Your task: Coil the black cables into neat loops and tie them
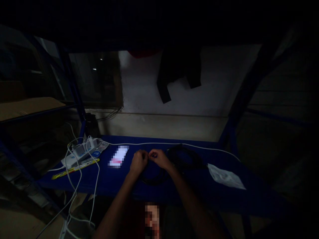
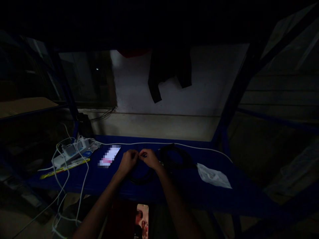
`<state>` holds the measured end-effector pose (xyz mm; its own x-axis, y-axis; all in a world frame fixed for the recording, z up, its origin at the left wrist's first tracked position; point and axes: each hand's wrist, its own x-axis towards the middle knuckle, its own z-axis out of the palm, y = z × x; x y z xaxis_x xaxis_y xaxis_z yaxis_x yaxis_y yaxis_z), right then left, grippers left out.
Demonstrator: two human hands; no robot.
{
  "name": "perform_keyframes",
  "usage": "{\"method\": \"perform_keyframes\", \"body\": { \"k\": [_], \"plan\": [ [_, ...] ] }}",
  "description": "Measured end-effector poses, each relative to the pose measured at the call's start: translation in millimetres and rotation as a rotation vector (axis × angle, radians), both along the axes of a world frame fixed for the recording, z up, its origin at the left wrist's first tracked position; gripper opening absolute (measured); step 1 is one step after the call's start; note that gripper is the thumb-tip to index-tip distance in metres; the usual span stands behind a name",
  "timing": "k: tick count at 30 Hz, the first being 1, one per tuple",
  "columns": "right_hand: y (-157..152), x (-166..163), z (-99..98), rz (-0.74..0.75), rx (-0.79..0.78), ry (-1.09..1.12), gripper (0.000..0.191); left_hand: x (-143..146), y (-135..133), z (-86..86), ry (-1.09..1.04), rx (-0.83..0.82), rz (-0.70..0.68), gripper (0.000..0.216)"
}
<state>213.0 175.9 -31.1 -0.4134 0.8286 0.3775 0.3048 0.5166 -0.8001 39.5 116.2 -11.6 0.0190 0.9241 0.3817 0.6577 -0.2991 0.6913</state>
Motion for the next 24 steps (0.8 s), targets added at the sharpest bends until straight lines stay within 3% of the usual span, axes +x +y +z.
{"method": "perform_keyframes", "body": {
  "k": [6, 12, 24],
  "plan": [
    [-1.4, -1.4, 2.0, -0.018, -0.012, 0.035, 0.009, -0.9, -3.0, -3.9, 0.023, 0.043, -0.005, 0.016],
    [-1.8, -1.7, 2.5, -0.024, -0.052, 0.077, 0.023, -3.4, -1.7, -5.5, 0.045, 0.049, -0.009, 0.02],
    [-2.8, -0.4, 3.4, -0.011, -0.043, 0.046, 0.023, -1.5, -6.8, -1.4, 0.007, 0.033, -0.009, 0.021]
  ]
}}
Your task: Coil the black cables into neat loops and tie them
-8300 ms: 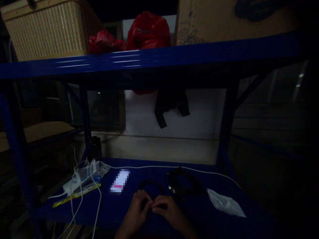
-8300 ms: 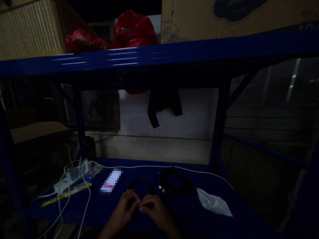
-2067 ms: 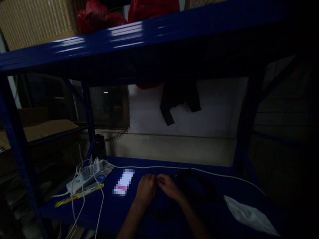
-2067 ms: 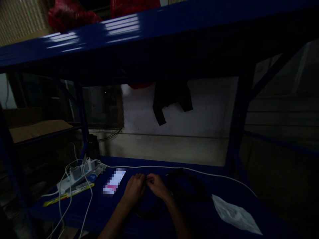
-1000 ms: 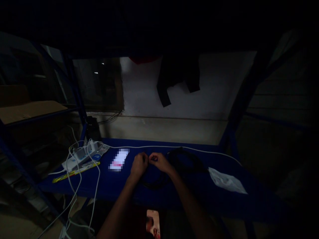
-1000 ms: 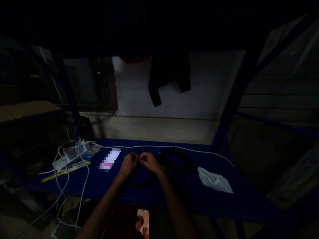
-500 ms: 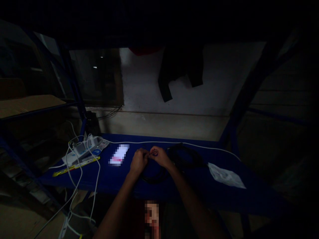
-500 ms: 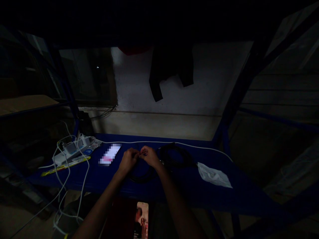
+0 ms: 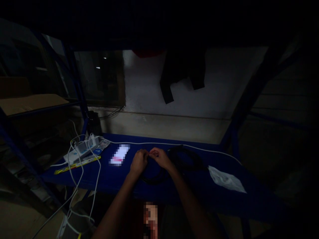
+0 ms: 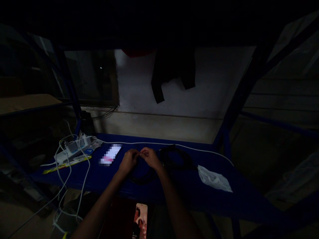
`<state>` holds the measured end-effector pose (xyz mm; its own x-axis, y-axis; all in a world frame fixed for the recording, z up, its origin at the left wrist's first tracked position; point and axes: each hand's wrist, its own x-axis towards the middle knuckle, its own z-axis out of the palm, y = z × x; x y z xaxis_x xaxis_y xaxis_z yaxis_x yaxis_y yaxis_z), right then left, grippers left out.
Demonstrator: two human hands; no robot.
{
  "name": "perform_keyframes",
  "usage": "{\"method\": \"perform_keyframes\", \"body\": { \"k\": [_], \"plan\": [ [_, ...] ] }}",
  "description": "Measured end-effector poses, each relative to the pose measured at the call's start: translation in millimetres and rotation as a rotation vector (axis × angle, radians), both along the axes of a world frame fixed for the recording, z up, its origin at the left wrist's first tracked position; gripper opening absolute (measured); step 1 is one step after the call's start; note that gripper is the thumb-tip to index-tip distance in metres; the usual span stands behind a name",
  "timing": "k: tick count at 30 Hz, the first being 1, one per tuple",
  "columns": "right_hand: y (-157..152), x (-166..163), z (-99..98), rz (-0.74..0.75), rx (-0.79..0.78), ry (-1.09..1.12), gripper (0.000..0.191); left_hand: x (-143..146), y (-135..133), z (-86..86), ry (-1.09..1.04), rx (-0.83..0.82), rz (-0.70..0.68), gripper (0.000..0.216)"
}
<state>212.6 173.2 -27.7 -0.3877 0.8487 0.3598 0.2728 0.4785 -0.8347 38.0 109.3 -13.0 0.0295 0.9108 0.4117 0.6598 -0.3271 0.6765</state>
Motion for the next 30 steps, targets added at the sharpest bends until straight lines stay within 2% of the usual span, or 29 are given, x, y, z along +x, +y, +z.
{"method": "perform_keyframes", "body": {
  "k": [9, 15, 27, 30],
  "plan": [
    [-5.2, -0.8, 5.0, 0.055, 0.042, -0.063, 0.014, -2.9, 7.1, -6.7, -0.078, -0.02, 0.06, 0.013],
    [-7.9, -1.8, 9.7, 0.066, 0.06, -0.1, 0.011, -2.6, 0.9, -4.5, -0.123, 0.001, 0.083, 0.009],
    [-3.6, -2.4, 6.5, 0.007, 0.072, -0.061, 0.007, 2.4, -6.5, 4.4, -0.164, 0.0, 0.037, 0.007],
    [-2.7, -2.2, 5.1, -0.007, 0.047, -0.023, 0.013, 1.9, -6.5, 3.2, -0.177, -0.002, 0.024, 0.009]
  ]
}}
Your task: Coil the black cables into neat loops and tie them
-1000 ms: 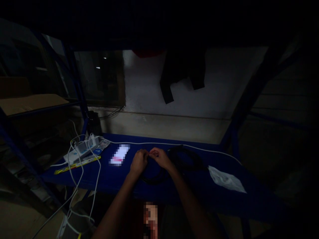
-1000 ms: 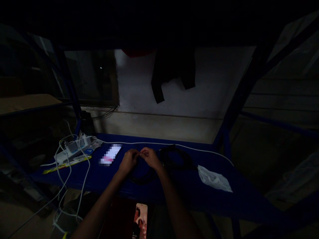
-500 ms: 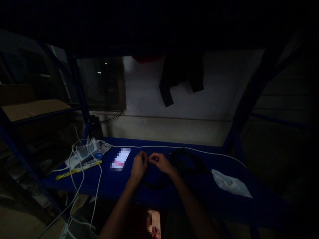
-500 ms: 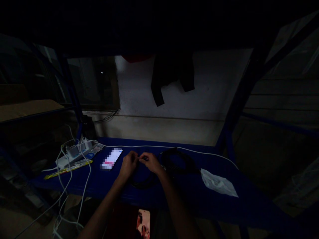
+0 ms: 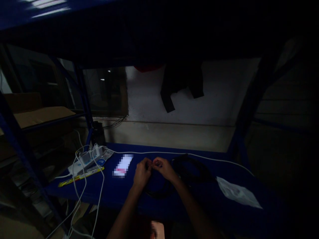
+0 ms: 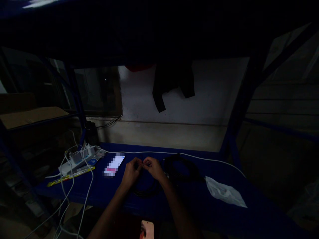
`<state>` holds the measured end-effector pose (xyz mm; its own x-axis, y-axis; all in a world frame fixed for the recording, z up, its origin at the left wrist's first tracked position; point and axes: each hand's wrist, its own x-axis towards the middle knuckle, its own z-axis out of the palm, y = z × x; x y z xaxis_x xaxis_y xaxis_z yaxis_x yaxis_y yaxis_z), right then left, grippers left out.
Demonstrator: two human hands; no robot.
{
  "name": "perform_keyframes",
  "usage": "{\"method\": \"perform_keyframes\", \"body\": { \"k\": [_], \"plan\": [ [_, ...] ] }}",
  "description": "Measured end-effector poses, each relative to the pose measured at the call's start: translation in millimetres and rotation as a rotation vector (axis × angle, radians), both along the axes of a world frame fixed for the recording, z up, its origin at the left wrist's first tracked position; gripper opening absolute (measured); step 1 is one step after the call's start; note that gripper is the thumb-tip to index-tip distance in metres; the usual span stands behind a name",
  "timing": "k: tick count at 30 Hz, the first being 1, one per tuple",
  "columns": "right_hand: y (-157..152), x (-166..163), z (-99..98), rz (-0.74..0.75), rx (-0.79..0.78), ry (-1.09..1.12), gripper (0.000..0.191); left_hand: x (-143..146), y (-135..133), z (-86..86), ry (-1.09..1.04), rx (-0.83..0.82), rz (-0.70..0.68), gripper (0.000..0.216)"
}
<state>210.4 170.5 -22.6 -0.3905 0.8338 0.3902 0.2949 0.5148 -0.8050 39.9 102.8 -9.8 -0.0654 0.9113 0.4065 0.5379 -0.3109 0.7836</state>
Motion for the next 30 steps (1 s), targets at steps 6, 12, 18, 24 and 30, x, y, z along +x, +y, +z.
{"method": "perform_keyframes", "body": {
  "k": [6, 12, 18, 24, 30],
  "plan": [
    [-1.2, 1.3, 0.2, 0.028, -0.021, 0.004, 0.008, -1.3, 0.5, -3.3, -0.02, 0.018, -0.011, 0.016],
    [-7.3, 1.6, 6.5, 0.028, 0.008, -0.025, 0.006, -0.7, -0.7, -1.8, 0.046, -0.021, 0.041, 0.016],
    [-8.8, 3.1, 7.0, 0.02, 0.016, -0.019, 0.006, -2.1, -3.1, -2.7, 0.098, 0.002, 0.042, 0.019],
    [-6.9, 4.0, 4.1, 0.02, 0.024, -0.02, 0.006, -1.6, -2.2, -2.6, 0.103, -0.008, 0.045, 0.017],
    [-8.1, 3.0, 4.7, 0.013, 0.011, -0.021, 0.006, -1.3, -1.6, -4.3, 0.09, -0.003, 0.046, 0.019]
  ]
}}
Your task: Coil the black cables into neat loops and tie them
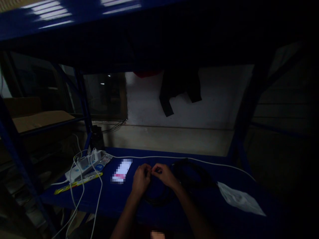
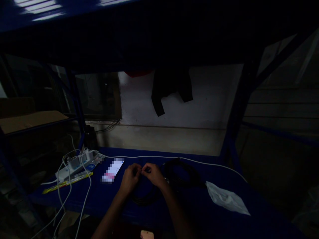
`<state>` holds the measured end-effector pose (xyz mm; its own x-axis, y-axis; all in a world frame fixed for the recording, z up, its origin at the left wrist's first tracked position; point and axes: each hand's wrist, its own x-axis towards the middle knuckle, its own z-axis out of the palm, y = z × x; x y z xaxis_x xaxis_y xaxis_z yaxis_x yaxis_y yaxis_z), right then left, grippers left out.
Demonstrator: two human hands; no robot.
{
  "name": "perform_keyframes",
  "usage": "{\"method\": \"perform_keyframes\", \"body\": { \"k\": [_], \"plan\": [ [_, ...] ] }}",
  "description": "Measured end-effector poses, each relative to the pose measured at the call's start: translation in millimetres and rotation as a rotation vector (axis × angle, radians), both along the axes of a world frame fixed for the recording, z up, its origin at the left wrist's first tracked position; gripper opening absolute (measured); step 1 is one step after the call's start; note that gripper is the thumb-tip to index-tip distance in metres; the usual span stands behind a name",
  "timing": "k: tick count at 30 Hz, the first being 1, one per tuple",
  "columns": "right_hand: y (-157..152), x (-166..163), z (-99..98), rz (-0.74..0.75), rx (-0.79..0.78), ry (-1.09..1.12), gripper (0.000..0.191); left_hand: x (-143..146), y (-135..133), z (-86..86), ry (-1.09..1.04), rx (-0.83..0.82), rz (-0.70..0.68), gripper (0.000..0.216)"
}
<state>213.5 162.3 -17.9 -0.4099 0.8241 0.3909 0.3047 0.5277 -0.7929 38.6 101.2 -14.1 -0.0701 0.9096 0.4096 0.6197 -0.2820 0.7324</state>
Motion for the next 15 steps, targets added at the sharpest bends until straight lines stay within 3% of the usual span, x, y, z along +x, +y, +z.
{"method": "perform_keyframes", "body": {
  "k": [15],
  "plan": [
    [1.8, -1.2, -2.5, -0.018, 0.041, -0.023, 0.006, 2.7, -1.8, 2.5, -0.038, 0.061, -0.074, 0.015]
  ]
}}
